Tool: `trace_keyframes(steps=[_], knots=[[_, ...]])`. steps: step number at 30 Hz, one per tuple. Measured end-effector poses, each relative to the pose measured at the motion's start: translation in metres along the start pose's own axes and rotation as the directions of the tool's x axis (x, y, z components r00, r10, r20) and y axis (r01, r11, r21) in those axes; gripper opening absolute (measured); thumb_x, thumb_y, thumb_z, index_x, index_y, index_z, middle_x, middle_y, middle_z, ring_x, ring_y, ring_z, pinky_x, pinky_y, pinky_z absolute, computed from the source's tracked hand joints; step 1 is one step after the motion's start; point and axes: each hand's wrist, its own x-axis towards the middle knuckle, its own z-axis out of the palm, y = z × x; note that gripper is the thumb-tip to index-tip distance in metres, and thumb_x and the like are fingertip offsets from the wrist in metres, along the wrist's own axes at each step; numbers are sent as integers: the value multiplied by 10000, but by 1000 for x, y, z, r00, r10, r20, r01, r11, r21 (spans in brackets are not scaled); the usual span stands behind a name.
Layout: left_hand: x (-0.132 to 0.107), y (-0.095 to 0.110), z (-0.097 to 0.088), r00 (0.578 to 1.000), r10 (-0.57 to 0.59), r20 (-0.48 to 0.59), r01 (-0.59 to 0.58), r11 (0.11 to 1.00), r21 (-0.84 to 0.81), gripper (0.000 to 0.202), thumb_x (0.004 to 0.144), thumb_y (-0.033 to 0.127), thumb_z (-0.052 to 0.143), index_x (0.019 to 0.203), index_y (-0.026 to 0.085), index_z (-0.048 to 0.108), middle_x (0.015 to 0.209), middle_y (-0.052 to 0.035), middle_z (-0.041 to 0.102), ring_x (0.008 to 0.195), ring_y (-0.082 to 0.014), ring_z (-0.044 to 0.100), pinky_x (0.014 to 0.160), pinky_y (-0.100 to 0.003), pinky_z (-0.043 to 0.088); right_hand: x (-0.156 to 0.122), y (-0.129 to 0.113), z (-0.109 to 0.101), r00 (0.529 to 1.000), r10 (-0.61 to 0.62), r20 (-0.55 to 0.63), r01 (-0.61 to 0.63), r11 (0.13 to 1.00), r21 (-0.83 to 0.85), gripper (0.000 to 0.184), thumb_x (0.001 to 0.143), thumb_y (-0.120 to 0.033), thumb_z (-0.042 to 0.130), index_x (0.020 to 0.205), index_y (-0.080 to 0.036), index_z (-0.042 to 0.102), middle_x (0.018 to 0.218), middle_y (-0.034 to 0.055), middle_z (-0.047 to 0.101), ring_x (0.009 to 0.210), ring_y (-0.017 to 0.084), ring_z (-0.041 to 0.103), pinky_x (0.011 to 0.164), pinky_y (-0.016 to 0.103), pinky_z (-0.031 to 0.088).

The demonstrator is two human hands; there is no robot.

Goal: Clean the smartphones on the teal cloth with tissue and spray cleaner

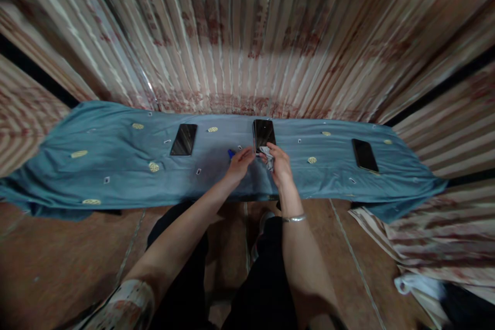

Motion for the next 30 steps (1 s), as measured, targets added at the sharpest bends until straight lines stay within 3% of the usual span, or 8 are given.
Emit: trace_keyframes(steps=[3,6,10,13,19,24,28,30], knots=[[-18,16,-13,987,-143,74,152,979,-139,205,790,320,869,915,191,771,930,-43,771,909,-184,725,829,-283,521,-6,4,18,995,-6,101,5,1000,7,351,755,-317,701,1079,-191,746,967,89,842,868,226,808,751,328,665],[-34,31,-25,977,-197,85,212,945,-247,292,746,378,922,872,170,761,872,-42,762,835,-171,724,776,-280,529,-16,11,36,980,-144,137,165,975,-152,447,798,-386,686,1194,-187,742,1131,120,839,1070,279,794,995,449,638],[-43,46,-42,978,-205,36,207,940,-271,264,753,344,916,767,156,731,767,-24,739,725,-140,688,729,-261,535,-37,20,57,867,-368,335,483,786,-387,571,887,-369,616,1428,-196,672,1440,140,738,1389,300,655,1235,528,477],[-45,56,-59,979,-196,-53,177,953,-248,238,754,289,905,721,154,712,691,3,703,644,-111,642,690,-239,531,-49,23,70,777,-391,494,605,683,-410,608,902,-345,625,1497,-218,638,1552,128,662,1475,297,586,1288,528,417],[-55,79,-93,967,-230,-112,195,947,-256,155,756,164,849,709,147,703,637,3,693,574,-107,622,644,-244,545,-46,25,84,802,-224,555,412,879,-241,671,859,-553,776,1455,-263,677,1462,122,720,1393,318,651,1165,497,541],[-61,92,-109,964,-119,-239,68,975,-213,200,681,175,909,672,148,711,577,32,665,479,-74,540,485,-199,402,-43,21,93,795,-95,599,260,946,-195,657,744,-660,881,1262,-266,786,1301,97,795,1234,302,730,1123,482,569],[-62,95,-121,968,-90,-235,38,975,-218,288,600,241,969,673,153,705,560,45,651,478,-72,539,484,-195,408,-49,21,106,714,56,698,159,958,-240,548,703,-618,898,1107,-253,834,1071,40,847,981,254,779,855,382,652],[-63,95,-126,968,-90,-233,37,974,-222,302,605,294,968,689,155,714,560,42,651,489,-79,548,496,-199,424,-52,22,112,719,79,690,135,958,-251,486,696,-595,885,1025,-240,845,935,13,840,831,222,760,693,318,622]])
